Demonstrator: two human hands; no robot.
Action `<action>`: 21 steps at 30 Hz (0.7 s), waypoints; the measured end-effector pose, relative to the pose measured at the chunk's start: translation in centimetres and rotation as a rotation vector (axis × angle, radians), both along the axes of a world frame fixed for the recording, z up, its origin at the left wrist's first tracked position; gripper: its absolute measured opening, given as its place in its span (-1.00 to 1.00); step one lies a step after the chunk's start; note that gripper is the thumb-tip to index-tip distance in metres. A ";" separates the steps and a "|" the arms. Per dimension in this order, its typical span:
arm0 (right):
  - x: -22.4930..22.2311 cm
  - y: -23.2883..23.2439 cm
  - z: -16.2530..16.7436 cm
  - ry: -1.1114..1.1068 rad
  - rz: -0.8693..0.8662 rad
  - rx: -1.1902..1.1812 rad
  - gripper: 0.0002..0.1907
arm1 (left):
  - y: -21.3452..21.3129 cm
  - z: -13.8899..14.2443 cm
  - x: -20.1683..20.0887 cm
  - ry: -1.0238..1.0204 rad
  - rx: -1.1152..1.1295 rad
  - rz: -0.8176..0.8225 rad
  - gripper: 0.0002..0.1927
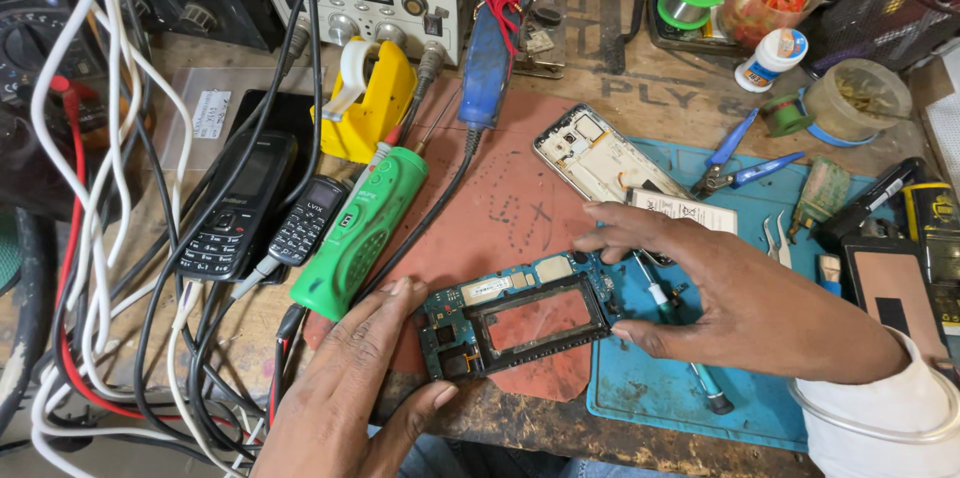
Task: The person handles a disassembled mobile phone, using a brush to clean the motherboard and tweezers to adjust small components. The person then uses a screwdriver to tighten screws on the phone frame.
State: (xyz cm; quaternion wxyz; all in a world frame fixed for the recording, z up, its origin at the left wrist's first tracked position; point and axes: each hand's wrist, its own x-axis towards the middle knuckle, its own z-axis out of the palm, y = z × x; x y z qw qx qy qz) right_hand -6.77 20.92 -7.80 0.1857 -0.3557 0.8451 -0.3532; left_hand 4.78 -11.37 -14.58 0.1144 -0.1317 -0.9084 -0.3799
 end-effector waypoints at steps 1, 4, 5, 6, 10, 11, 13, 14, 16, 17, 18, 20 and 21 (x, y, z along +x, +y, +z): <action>0.0 0.0 -0.1 0.010 0.003 0.009 0.01 | 0.0 0.1 0.0 0.001 0.002 -0.003 -0.14; 0.0 0.1 -0.4 -0.004 -0.031 0.054 0.02 | 0.1 0.2 0.1 0.032 0.008 -0.012 -0.14; 0.0 0.1 -0.5 -0.003 -0.037 0.066 0.02 | 0.1 0.2 0.1 0.047 0.009 -0.015 -0.14; 0.0 0.1 -0.6 -0.002 -0.040 0.076 0.01 | 0.1 0.3 0.1 0.054 0.007 -0.023 -0.14; -0.1 0.2 -0.9 0.038 -0.021 0.069 -0.05 | 0.1 0.4 0.1 0.073 -0.015 -0.041 -0.17; -0.1 0.2 -0.9 0.018 -0.025 0.089 -0.05 | 0.1 0.4 0.0 0.073 -0.021 -0.048 -0.18; -0.2 0.3 -0.9 -0.017 -0.038 0.131 -0.05 | 0.3 0.4 0.0 0.064 -0.028 -0.036 -0.18; -0.2 0.3 -0.9 -0.014 -0.038 0.131 -0.05 | 0.4 0.5 0.0 0.059 -0.032 -0.031 -0.18; -0.1 0.4 -0.9 -0.009 -0.036 0.130 -0.05 | 0.4 0.5 0.0 0.073 -0.046 -0.033 -0.18; -0.1 0.4 -0.8 -0.040 -0.065 0.162 -0.02 | 0.4 0.6 0.0 0.080 -0.054 -0.033 -0.18; -0.1 0.4 -0.9 -0.071 -0.095 0.194 0.00 | 0.4 0.7 0.0 0.085 -0.042 -0.041 -0.17; -0.1 0.5 -0.9 -0.082 -0.110 0.215 0.02 | 0.2 0.8 0.1 0.098 -0.016 -0.054 -0.14; -0.1 0.5 -1.0 -0.066 -0.099 0.204 0.00 | 0.2 0.8 0.2 0.082 -0.007 -0.054 -0.13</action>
